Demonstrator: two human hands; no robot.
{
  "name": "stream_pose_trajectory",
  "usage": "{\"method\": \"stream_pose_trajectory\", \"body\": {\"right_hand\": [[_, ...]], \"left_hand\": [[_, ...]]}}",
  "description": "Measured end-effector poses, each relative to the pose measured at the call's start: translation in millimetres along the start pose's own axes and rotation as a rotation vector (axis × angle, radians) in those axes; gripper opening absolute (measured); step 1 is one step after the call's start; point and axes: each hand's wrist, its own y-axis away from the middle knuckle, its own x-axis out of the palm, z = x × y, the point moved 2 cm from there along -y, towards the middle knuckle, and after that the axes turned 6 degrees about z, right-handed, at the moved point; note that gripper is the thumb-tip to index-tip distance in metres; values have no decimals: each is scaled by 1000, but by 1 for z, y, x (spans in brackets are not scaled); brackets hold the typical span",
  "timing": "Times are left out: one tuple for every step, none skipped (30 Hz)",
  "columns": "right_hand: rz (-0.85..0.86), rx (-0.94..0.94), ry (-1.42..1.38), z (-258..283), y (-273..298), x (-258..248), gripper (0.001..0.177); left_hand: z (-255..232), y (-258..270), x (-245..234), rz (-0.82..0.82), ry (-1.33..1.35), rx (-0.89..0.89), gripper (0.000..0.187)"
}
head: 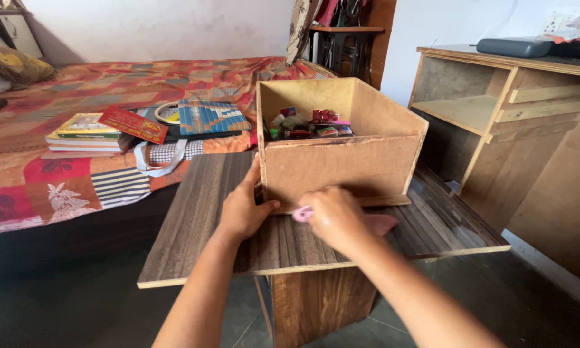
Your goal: The person wipes the exterior and interior surfaces of a wooden drawer with a pink cloth. They rotate the drawer to clean all sides, including the front with a metal handle, the back, and the inside walls, while small items remain inside.
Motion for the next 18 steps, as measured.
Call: {"method": "stream_pose_trajectory", "body": {"right_hand": [[-20, -62, -25, 12, -5, 2, 18], [-40, -124, -51, 22, -9, 5, 17], [-59, -185, -75, 29, -11, 7, 16], [-116, -215, -72, 33, -11, 8, 17], [-172, -248, -69, 36, -11, 9, 19], [-227, -281, -66, 37, -10, 10, 22], [-171, -213, -316, 34, -9, 14, 18], [-110, -143, -564, 28, -8, 18, 16], [-47, -68, -809, 22, -7, 22, 16], [-97, -16, -881, 14, -5, 23, 14], [-150, 32, -948, 5, -5, 22, 13], [-205, 80, -1016, -4, -5, 21, 14], [-269, 57, -1031, -9, -4, 19, 14], [-333, 34, -1046, -13, -3, 17, 15], [-399, 10, -1062, -15, -2, 13, 16], [-382, 21, -1167, -14, -2, 12, 19], [-366, 32, -1273, -10, -1, 10, 24], [-348, 44, -1380, -5, -1, 8, 29]], "left_hand": [[1, 0, 0, -8, -19, -2, 110], [2, -1, 0, -15, -6, 11, 109], [3, -1, 2, -22, 9, 24, 108], [4, -2, 3, -28, 24, 37, 107], [6, -3, 4, -33, 53, 45, 106], [7, -4, 5, -38, 82, 54, 104], [9, -4, 5, -42, 109, 61, 103], [12, -4, 6, -39, 108, 28, 101], [12, -4, 6, -34, 106, -3, 99], [12, -3, 7, -30, 105, -35, 97], [9, -4, 6, -43, 130, 12, 96], [6, -3, 5, -56, 154, 59, 95], [1, 0, 3, -68, 177, 103, 94], [-5, 3, -1, -173, 233, 186, 84], [-12, 8, -6, -277, 287, 271, 75], [-19, 14, -12, -381, 339, 356, 69], [-25, 19, -21, -500, 319, 362, 56], [-32, 25, -29, -619, 299, 369, 45]]}}
